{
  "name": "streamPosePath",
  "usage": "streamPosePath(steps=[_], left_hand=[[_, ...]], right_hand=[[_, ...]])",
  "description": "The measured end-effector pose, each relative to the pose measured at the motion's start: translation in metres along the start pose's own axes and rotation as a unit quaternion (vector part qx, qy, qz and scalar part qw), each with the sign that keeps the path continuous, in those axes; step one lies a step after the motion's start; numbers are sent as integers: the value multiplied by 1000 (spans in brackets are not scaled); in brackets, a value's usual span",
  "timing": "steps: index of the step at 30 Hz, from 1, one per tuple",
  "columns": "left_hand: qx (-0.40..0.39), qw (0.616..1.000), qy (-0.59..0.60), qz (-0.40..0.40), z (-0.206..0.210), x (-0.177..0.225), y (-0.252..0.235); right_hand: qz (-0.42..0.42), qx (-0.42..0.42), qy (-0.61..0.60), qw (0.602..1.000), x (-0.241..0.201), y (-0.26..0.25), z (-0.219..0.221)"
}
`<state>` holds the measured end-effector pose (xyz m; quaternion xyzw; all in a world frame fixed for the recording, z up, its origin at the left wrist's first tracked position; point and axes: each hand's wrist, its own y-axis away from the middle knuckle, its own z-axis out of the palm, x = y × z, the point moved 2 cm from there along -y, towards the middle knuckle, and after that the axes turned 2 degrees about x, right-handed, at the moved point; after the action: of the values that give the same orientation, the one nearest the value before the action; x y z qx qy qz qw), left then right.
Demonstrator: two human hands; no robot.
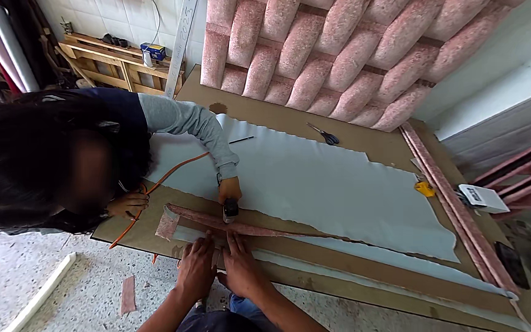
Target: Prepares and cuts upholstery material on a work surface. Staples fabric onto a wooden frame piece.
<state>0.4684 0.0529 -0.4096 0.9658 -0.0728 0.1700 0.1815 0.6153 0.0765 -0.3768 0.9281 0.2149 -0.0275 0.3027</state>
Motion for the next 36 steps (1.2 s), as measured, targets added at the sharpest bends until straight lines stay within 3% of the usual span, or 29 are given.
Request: streamPosePath(steps=[7,11,16,19,22,25,28,34,36], left_hand=[[6,1000,-6,9,1,-3,-3],[10,1000,9,1,-2,0,-3],[119,992,45,4,-5,34,-13],[155,983,85,46,-4,86,-41],[151,982,88,69,4,142,-79],[125,987,59,81,12,178,-110],[146,984,14,99,24,191,-121],[242,964,7,108,48,200,-89],[226,966,34,123,65,209,-67]], right_hand=[[1,15,-30,999,0,3,5],[-1,105,-169,980,26,34,9],[72,266,-237,932,139,78,13],[112,354,-211,904,216,84,7],[108,368,-142,912,258,71,-2],[87,323,-80,939,270,55,-6],[51,321,-66,943,270,52,-2],[2,348,-104,932,279,63,23],[-12,376,-115,919,280,68,24]])
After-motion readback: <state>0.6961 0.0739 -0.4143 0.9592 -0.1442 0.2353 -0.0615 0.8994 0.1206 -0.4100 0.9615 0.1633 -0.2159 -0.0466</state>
